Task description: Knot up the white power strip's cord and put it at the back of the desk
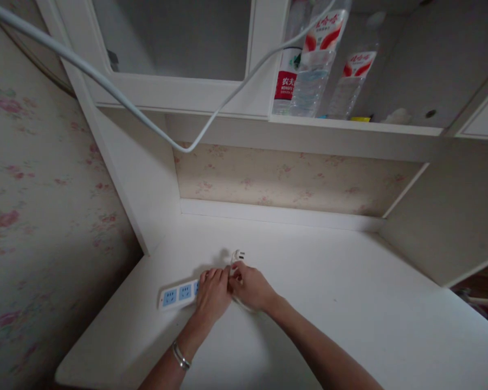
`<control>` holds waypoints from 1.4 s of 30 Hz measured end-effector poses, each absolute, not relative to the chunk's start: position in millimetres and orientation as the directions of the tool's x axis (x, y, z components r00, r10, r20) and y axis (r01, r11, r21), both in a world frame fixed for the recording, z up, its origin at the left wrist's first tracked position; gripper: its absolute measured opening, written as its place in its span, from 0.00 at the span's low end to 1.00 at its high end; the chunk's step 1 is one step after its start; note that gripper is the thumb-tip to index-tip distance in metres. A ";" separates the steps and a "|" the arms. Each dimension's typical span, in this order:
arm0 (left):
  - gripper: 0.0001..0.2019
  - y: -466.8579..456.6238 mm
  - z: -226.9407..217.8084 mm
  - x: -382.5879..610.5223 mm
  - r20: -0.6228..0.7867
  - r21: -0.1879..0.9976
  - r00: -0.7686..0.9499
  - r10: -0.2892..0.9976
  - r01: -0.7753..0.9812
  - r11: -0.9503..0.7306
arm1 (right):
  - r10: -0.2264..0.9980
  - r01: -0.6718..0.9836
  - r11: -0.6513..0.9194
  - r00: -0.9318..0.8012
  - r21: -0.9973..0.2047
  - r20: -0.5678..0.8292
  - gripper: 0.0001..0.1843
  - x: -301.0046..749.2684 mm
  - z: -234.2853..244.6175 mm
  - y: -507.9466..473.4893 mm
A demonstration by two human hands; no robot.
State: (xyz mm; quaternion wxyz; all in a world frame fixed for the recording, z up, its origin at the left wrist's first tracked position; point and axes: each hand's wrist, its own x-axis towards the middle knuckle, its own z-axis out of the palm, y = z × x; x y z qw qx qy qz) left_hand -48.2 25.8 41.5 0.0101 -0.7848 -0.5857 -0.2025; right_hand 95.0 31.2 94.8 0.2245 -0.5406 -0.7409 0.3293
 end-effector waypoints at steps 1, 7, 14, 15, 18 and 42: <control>0.18 25.7 39.7 -48.2 0.329 0.196 0.241 0.913 0.929 -0.315 | 0.923 0.727 0.323 -0.382 -0.606 0.034 0.10 95.5 95.1 22.1; 0.23 23.9 39.4 -46.5 0.315 0.118 0.307 0.898 0.926 -0.358 | 0.852 0.835 0.524 -0.512 -0.171 0.110 0.09 98.2 93.5 -4.6; 0.23 25.5 43.9 -41.8 0.250 0.098 0.259 0.933 0.952 -0.291 | 0.791 0.788 0.611 -0.606 -0.077 0.080 0.12 114.1 97.4 -0.4; 0.24 26.5 42.7 -40.8 0.253 0.101 0.239 0.938 0.957 -0.271 | 0.786 0.783 0.618 -0.614 -0.069 0.073 0.12 117.3 98.4 0.5; 0.27 29.5 38.7 -37.4 0.283 0.107 0.176 0.943 0.971 -0.213 | 0.776 0.775 0.630 -0.625 -0.055 0.085 0.12 125.1 98.0 2.4; 0.15 48.7 50.0 -29.6 0.001 0.412 0.353 0.936 0.852 -0.322 | 0.854 0.906 0.402 -0.320 -0.132 0.410 0.41 146.6 16.2 20.4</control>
